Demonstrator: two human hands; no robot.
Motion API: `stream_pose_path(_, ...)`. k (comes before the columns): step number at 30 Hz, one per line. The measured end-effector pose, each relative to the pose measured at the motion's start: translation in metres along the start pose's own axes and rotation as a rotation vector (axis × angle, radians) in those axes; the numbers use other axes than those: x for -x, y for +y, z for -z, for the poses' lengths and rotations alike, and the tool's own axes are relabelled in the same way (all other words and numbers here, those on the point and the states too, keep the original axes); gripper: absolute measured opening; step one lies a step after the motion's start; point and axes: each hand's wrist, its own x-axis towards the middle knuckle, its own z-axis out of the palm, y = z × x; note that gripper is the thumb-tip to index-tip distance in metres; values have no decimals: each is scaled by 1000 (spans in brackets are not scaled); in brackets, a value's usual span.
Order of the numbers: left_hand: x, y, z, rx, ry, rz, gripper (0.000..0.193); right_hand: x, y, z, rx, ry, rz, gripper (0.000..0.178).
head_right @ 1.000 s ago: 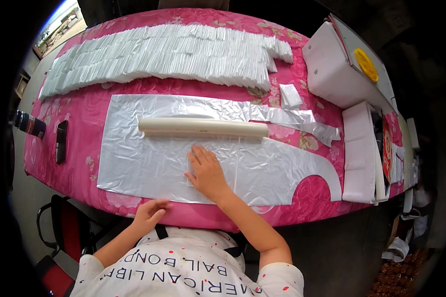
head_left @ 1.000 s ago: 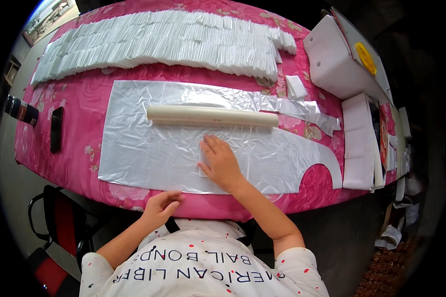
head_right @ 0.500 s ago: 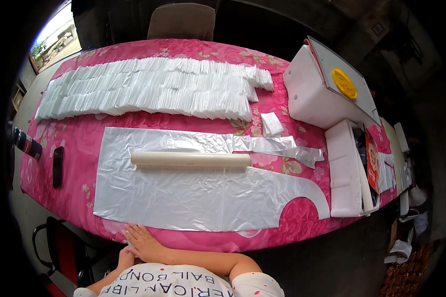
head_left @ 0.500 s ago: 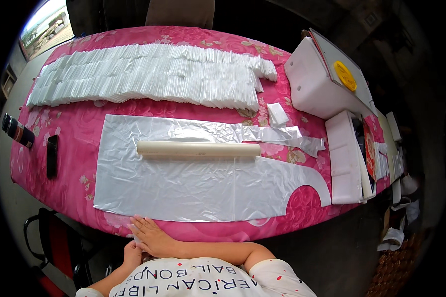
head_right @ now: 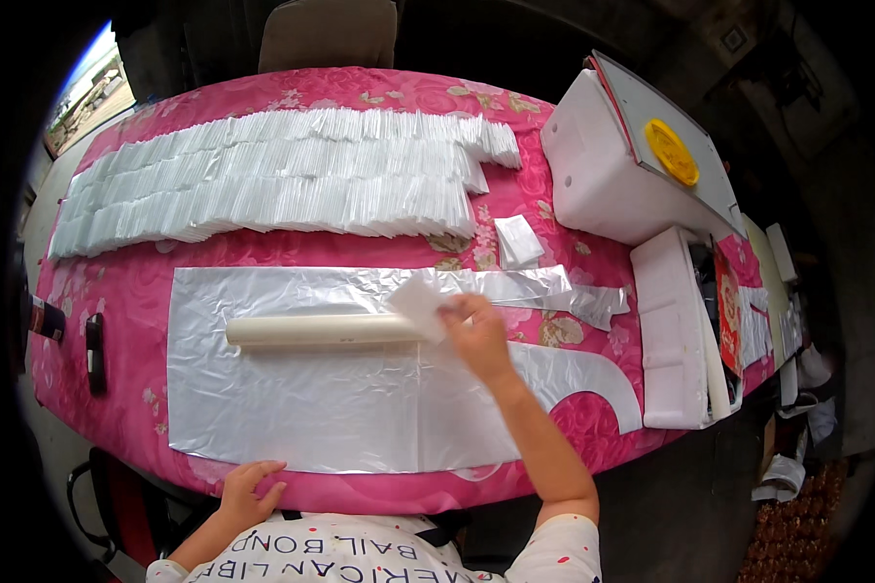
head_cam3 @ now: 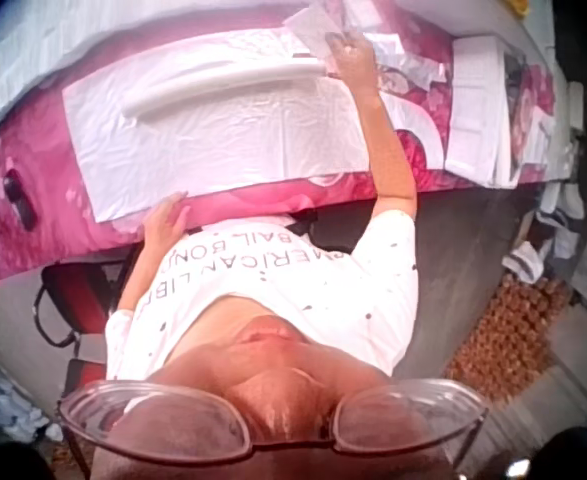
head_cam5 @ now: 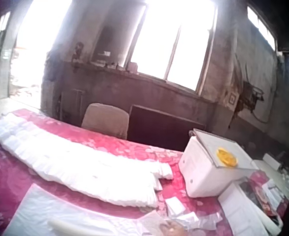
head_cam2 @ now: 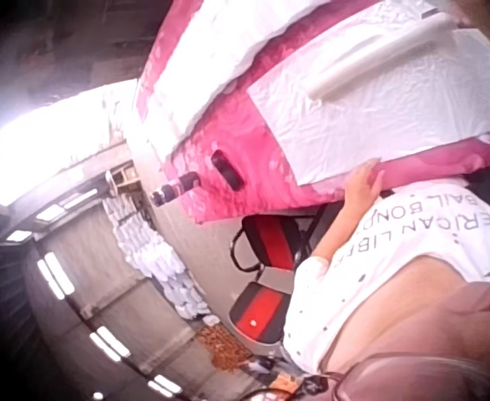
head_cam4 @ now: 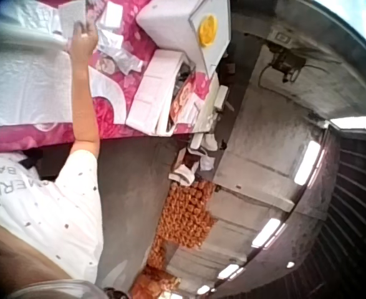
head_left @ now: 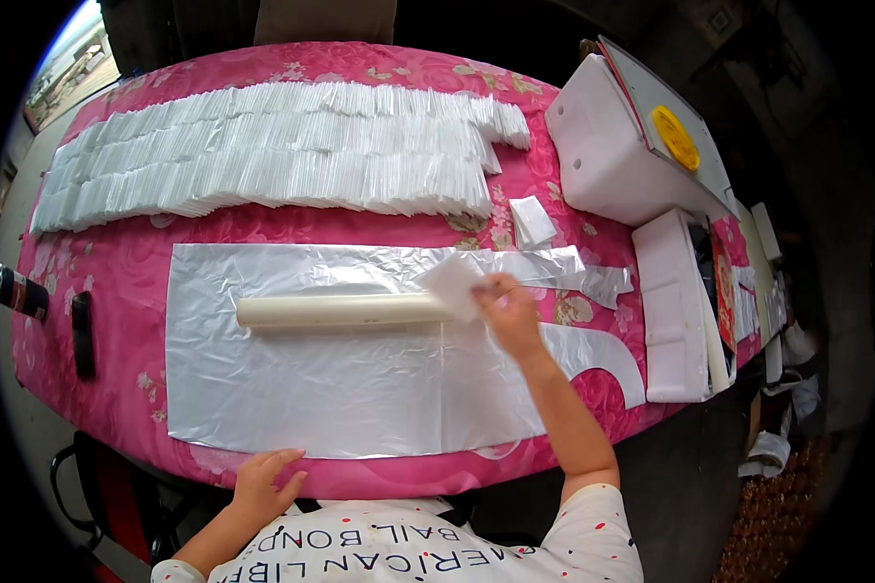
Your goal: The person wraps small white rectangular items in clear plastic film on a pink floral tablecloth. They unroll the film, place an item, fold the film around it, and set the wrapped item aside. The process repeats with multiple items.
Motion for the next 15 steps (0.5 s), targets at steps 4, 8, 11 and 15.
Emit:
stream_pose_path(4,-6,0,-7,47,-76,13,29,-82,64,72,-30,275,-167,21)
stream_pose_path(8,-10,2,-9,78,-86,19,29,-115,111,90,335,316,-253,30)
stream_pose_path(11,-9,0,-6,99,-86,126,29,-115,106,83,705,372,-261,36)
stream_pose_path(15,-12,3,-2,115,-60,72,28,-97,82,60,888,437,49,38)
